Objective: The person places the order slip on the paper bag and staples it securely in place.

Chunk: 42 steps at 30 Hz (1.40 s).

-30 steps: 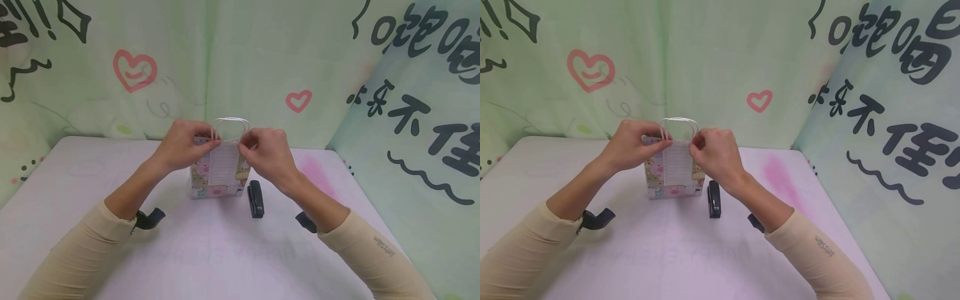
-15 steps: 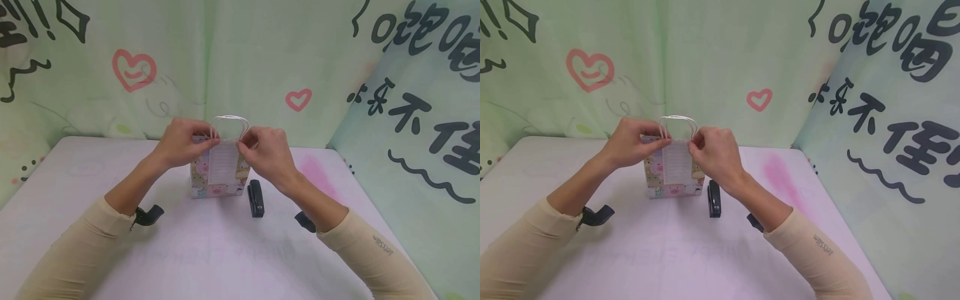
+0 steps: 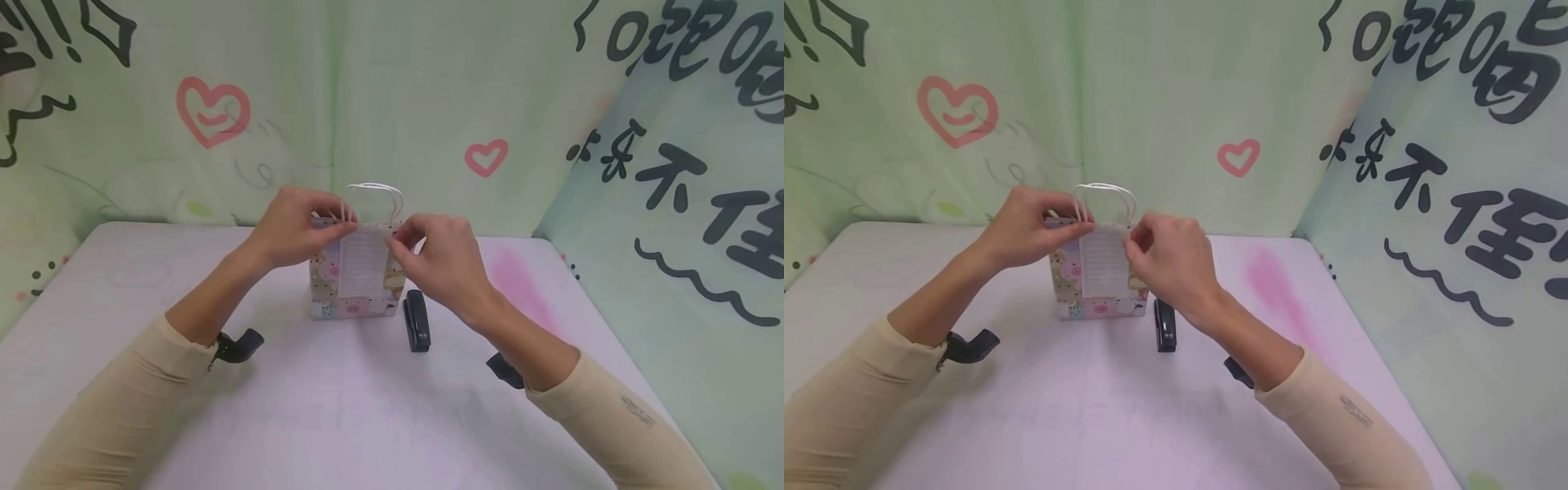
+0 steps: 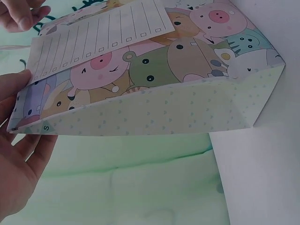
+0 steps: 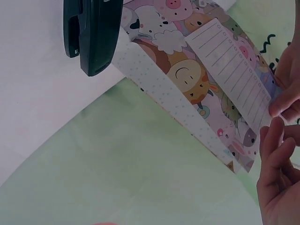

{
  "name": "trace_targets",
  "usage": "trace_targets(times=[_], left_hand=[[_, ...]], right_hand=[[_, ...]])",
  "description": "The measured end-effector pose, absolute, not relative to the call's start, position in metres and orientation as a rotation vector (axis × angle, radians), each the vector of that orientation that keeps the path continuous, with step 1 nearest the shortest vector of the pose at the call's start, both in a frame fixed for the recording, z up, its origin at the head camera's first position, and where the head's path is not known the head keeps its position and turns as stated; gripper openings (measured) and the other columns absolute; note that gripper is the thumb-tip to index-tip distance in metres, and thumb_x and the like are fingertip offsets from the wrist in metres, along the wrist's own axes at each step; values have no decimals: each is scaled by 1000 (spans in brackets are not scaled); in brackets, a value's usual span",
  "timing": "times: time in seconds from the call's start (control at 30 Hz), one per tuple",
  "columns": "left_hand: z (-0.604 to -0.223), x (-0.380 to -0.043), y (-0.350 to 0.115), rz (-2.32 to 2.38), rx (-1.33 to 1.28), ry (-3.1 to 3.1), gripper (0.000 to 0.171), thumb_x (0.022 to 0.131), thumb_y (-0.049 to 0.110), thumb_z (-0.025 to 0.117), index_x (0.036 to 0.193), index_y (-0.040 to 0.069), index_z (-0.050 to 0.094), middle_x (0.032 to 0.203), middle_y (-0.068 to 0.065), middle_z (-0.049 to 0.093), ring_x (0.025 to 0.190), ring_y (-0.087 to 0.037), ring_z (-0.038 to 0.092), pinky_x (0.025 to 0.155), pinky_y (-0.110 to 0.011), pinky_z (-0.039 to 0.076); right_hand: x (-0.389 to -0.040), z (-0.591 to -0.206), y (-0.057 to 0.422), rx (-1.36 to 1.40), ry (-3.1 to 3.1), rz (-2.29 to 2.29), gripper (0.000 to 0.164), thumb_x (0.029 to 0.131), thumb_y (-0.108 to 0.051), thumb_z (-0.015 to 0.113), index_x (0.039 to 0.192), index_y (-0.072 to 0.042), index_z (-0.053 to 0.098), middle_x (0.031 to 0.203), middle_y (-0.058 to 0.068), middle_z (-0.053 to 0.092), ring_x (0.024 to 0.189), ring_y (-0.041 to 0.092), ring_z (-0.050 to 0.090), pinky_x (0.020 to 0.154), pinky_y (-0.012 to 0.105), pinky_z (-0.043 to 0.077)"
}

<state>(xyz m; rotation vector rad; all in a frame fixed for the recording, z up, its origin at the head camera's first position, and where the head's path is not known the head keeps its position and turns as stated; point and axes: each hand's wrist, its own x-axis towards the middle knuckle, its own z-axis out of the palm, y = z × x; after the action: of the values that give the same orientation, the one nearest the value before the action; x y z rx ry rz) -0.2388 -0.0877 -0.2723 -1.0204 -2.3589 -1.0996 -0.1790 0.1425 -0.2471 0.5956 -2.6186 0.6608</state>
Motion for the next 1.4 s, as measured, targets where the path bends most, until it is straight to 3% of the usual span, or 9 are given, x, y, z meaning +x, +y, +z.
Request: trace_targets(times=[0.3, 0.53, 0.73, 0.87, 1.07, 1.4], left_hand=[[-269, -236, -87, -1096, -990, -2436, 8, 87, 24, 71, 88, 16, 70, 87, 3, 70, 79, -12, 64, 62, -30, 53], [-267, -236, -87, -1085, -1014, -2451, 5, 87, 22, 71, 87, 18, 69, 85, 6, 69, 79, -9, 63, 64, -30, 51], [-266, -237, -87, -1072, -1034, -2452, 4, 87, 22, 72, 87, 19, 69, 84, 7, 69, 79, -9, 63, 63, -30, 51], [-265, -236, -87, -1072, -1028, -2451, 5, 87, 22, 72, 87, 17, 70, 85, 6, 70, 79, -9, 63, 64, -30, 51], [-267, -235, -87, -1079, -1019, -2454, 5, 87, 23, 71, 87, 18, 70, 87, 6, 70, 82, -10, 64, 67, -31, 51], [-269, -236, -87, -1096, -1011, -2435, 6, 87, 24, 71, 87, 18, 70, 86, 6, 70, 83, -9, 64, 72, -32, 51]], right_hand=[[-170, -264, 152, 446, -2856, 568, 11, 88, -27, 67, 87, -16, 68, 79, -5, 66, 57, 12, 55, 46, 26, 46], [-177, -291, 169, 233, -3148, 455, 17, 90, -25, 62, 93, -8, 67, 75, 3, 63, 58, 17, 56, 45, 27, 46], [-189, -318, 181, 138, -3327, 451, 30, 91, -28, 61, 106, -1, 63, 83, 7, 63, 66, 19, 57, 52, 28, 46], [-193, -329, 183, 77, -3398, 517, 40, 92, -33, 62, 113, 2, 60, 87, 10, 64, 61, 19, 60, 52, 29, 48], [-195, -338, 182, 2, -3436, 599, 43, 91, -35, 63, 111, 2, 58, 97, 15, 63, 55, 20, 63, 51, 30, 52], [-203, -346, 183, -96, -3430, 773, 41, 90, -33, 64, 108, 3, 59, 93, 14, 62, 67, 21, 63, 53, 30, 55]])
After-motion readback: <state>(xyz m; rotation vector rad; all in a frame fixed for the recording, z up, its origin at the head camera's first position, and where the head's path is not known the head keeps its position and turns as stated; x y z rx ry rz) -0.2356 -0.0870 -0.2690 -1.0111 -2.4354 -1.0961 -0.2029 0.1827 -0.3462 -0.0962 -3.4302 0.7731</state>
